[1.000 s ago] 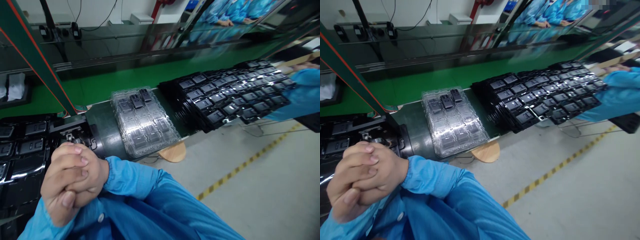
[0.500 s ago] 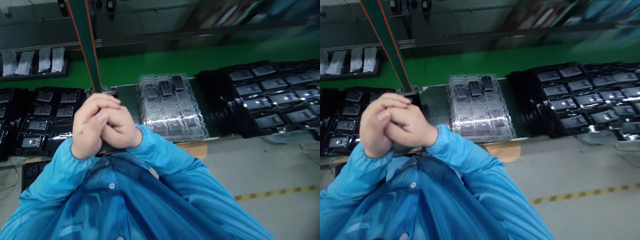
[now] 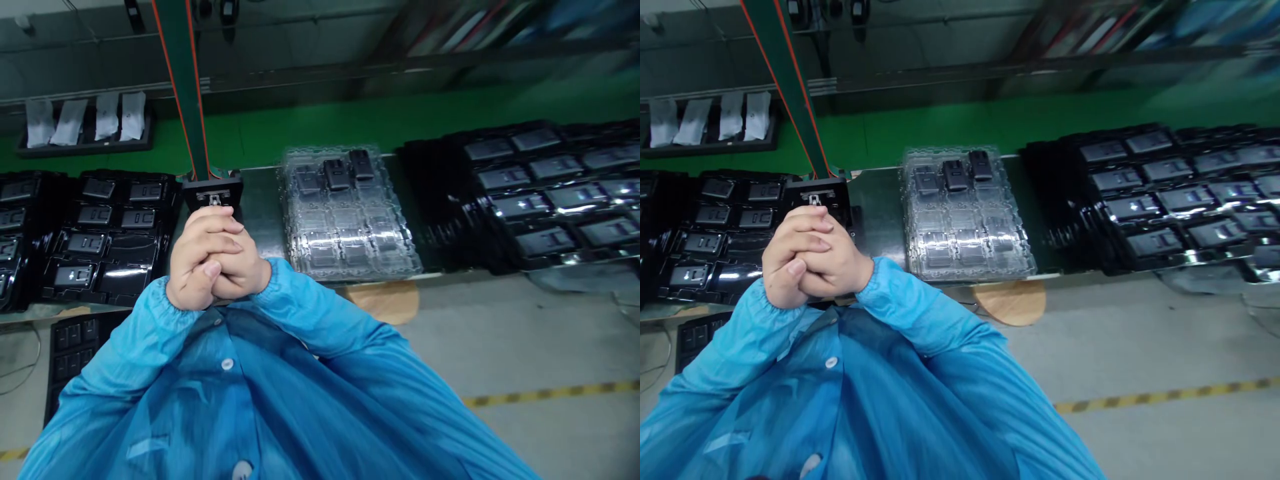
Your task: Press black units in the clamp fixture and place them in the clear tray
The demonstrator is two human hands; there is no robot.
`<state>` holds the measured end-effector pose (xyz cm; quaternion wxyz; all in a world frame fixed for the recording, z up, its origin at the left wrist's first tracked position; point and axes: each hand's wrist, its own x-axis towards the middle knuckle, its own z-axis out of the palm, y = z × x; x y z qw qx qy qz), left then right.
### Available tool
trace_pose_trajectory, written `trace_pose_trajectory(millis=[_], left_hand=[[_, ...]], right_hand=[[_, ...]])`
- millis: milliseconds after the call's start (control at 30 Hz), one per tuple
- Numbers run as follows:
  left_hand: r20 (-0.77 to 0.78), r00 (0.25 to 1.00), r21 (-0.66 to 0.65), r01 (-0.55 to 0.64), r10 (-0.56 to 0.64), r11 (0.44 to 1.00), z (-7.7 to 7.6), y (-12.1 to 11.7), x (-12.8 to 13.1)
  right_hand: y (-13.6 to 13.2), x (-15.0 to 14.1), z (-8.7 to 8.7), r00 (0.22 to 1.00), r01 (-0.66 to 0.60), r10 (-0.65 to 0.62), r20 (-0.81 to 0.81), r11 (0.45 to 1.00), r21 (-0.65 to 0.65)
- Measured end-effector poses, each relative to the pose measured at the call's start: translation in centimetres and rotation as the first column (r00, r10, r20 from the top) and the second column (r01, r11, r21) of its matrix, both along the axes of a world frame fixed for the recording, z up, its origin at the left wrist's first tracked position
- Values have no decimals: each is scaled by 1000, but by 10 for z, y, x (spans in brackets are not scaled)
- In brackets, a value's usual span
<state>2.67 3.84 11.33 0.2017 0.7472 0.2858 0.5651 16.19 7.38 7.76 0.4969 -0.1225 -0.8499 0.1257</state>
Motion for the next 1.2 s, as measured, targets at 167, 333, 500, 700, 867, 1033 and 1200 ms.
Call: trace_pose_trajectory(millis=[167,333,500,700,867,1033,1200], left_hand=[[158,965,-234,-171,211,957,-5,-15,1],[218,871,-565,-255,440,785,-48,-22,-20],[-386,886,-746,-463,256,478,-86,-19,-39],[-501,846,-731,-525,180,436,-98,-12,-30],[-433,878,-763,-477,204,436,-97,0,-28],[-398,902,-768,-427,168,476,-94,11,-22],[-394,904,-773,-422,164,474,-97,15,-24]], right_hand=[[4,-6,22,1000,3,-2,-24,998,59],[11,-6,66,991,76,-92,-100,985,-154],[72,-2,88,965,236,-262,7,857,-458],[127,1,65,940,337,-221,258,711,-617],[82,16,60,893,379,-449,-24,782,-495],[7,39,31,819,435,-546,-176,791,-431],[-53,58,-17,882,389,-471,-19,748,-538]])
